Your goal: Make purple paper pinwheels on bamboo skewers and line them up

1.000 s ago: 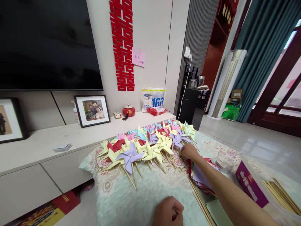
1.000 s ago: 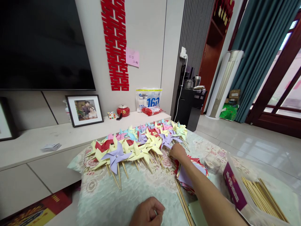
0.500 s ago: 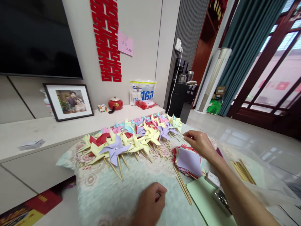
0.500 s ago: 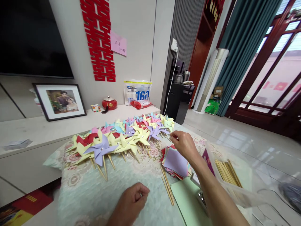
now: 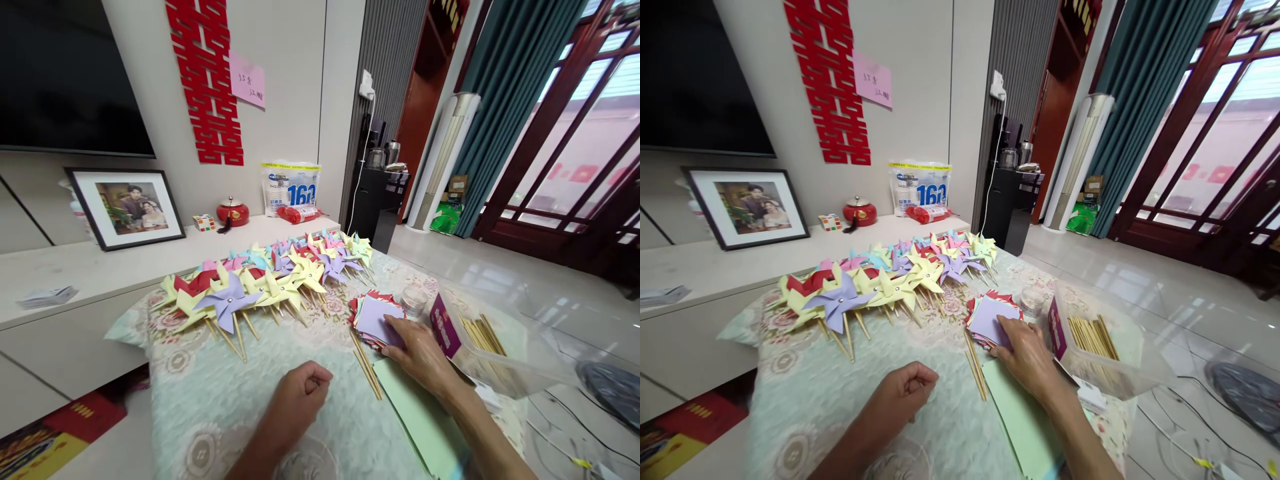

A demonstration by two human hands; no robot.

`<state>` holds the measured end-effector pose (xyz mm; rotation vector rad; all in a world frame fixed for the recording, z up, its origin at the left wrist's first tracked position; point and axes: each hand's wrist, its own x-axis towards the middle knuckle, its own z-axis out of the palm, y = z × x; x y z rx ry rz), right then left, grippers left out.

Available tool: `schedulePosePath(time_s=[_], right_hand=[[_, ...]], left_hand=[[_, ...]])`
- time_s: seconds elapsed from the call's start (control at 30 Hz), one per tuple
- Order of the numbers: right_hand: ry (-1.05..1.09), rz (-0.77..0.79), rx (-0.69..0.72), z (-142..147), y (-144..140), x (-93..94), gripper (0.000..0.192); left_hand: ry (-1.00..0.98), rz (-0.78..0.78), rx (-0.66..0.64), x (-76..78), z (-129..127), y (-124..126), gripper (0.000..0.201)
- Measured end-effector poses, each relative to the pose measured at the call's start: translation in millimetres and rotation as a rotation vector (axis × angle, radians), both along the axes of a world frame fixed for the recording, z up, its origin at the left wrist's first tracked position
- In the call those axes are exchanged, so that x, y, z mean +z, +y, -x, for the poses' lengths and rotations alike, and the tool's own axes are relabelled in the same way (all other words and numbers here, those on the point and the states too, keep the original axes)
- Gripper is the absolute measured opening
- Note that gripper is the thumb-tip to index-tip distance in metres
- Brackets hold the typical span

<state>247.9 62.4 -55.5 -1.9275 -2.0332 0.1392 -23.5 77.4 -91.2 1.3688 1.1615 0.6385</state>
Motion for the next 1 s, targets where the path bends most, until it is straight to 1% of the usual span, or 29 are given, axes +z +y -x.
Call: schedulePosePath(time_s=[0.17,0.27,0.5,0.67,0.77,0.83,0.93,1.0], right_hand=[[-0.002,0.002,0.002,-0.3,0.1,-2.2,0.047],[-0.017,0.001,-0.004,1.1,0.7,-1.7,0.044],[-0.050,-0.014,-0.033,4.4,2.6,0.0,0.039],[-0.072,-0.040,-0.024,2.9,4.6,-3.9,0.032],[-0.090,-0.073,-0.018,2.2,5.6,-7.3,0.035],[-0.107,-0.106,-0.017,3.5,5.5,-9.4,0.042],[-0.135,-0.177,-0.029,6.7,4.9,-12.6,0.054],[-0.148,-0.241,-0.047,6.9,4.9,-14.5,0.054]], left_hand=[[-0.064,0.027,0.005,9.7,4.1,-2.6,0.028],[-0.082,0.028,0.027,12.8,5.8,-3.4,0.027],[-0.124,0.040,0.051,10.5,6.5,-3.2,0.026],[-0.126,0.045,0.046,8.8,6.9,-3.5,0.028],[-0.124,0.034,0.039,6.5,6.8,-3.6,0.027],[-0.119,0.025,0.032,4.9,6.8,-3.4,0.027],[-0.107,0.015,0.031,3.6,6.9,-3.4,0.028],[-0.100,0.008,0.031,3.4,6.9,-3.6,0.027]])
